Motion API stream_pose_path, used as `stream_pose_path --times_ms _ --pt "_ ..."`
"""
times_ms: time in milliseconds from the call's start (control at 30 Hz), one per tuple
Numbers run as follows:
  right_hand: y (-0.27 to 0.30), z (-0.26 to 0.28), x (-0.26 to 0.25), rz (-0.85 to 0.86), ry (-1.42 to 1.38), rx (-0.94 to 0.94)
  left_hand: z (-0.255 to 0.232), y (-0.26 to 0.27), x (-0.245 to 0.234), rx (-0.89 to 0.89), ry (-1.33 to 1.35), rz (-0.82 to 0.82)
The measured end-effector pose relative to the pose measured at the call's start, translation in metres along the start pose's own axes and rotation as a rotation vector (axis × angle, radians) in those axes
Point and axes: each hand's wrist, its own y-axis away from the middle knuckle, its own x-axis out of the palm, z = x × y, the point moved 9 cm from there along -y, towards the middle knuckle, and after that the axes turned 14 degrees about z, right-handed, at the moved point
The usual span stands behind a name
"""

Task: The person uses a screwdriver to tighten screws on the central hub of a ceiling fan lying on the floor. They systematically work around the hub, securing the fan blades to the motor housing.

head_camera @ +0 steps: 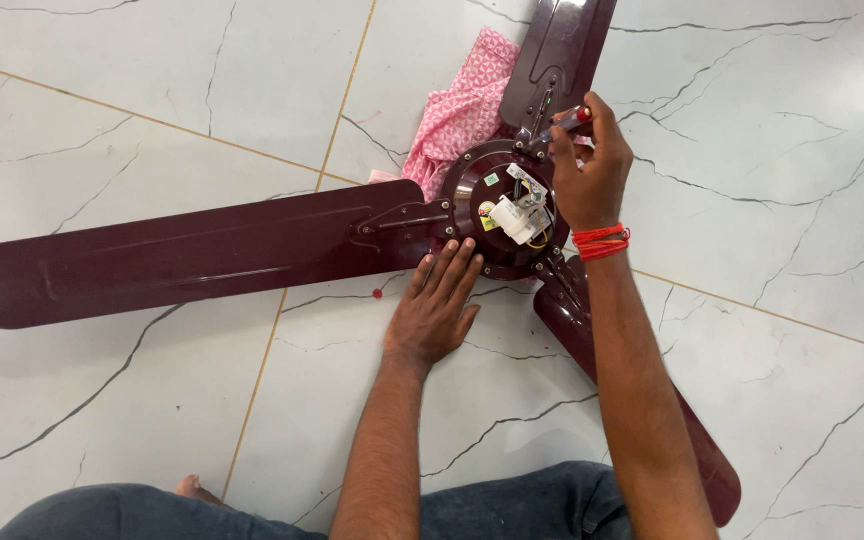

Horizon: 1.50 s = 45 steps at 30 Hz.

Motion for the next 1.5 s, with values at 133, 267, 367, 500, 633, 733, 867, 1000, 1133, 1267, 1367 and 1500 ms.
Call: stream_pose_path --times_ms 133,267,367,500,633,733,867,1000,1133,1267,1367,1500 --pt "-0.002 0.002 -0.006 -0.041 0.0 -0.051 0.0 0.001 -0.001 0.003 -0.013 -0.025" --pt "-0.006 0.001 -0.002 0.016 -0.003 0.001 -0.001 0.0 -0.001 0.013 -0.002 -0.026" --pt "-0.01 0.003 -0.001 0.059 0.06 0.015 0.0 0.001 -0.002 0.018 -0.003 -0.038" --pt "-0.013 0.011 -0.006 0.047 0.13 -0.059 0.0 0.0 0.0 0.014 0.016 -0.021" --pt "-0.018 0.002 -0.009 -0.01 0.131 0.035 0.0 0.0 0.001 0.015 0.019 -0.018" --pt "-0.022 0.002 -0.009 -0.022 0.163 0.069 0.0 -0.001 0.002 0.014 0.031 -0.009" --pt "-0.028 0.023 -0.004 0.071 0.291 -0.07 0.0 0.0 0.001 0.015 0.026 -0.019" --pt "-0.037 0.03 0.003 0.269 0.276 -0.108 -0.001 0.002 -0.002 0.018 0.011 -0.039" --pt "-0.046 0.041 0.004 0.5 0.208 -0.129 -0.001 0.001 -0.004 0.025 0.033 -0.043" --pt "-0.064 0.036 0.007 0.727 0.537 0.012 -0.001 0.004 -0.006 0.029 0.026 -0.065" --pt "-0.075 0.004 0.009 0.92 0.936 0.31 -0.002 0.004 -0.008 0.025 0.026 -0.069" --pt "-0.079 -0.034 0.029 1.149 1.005 0.579 -0.001 0.003 -0.009 0.029 0.038 -0.061"
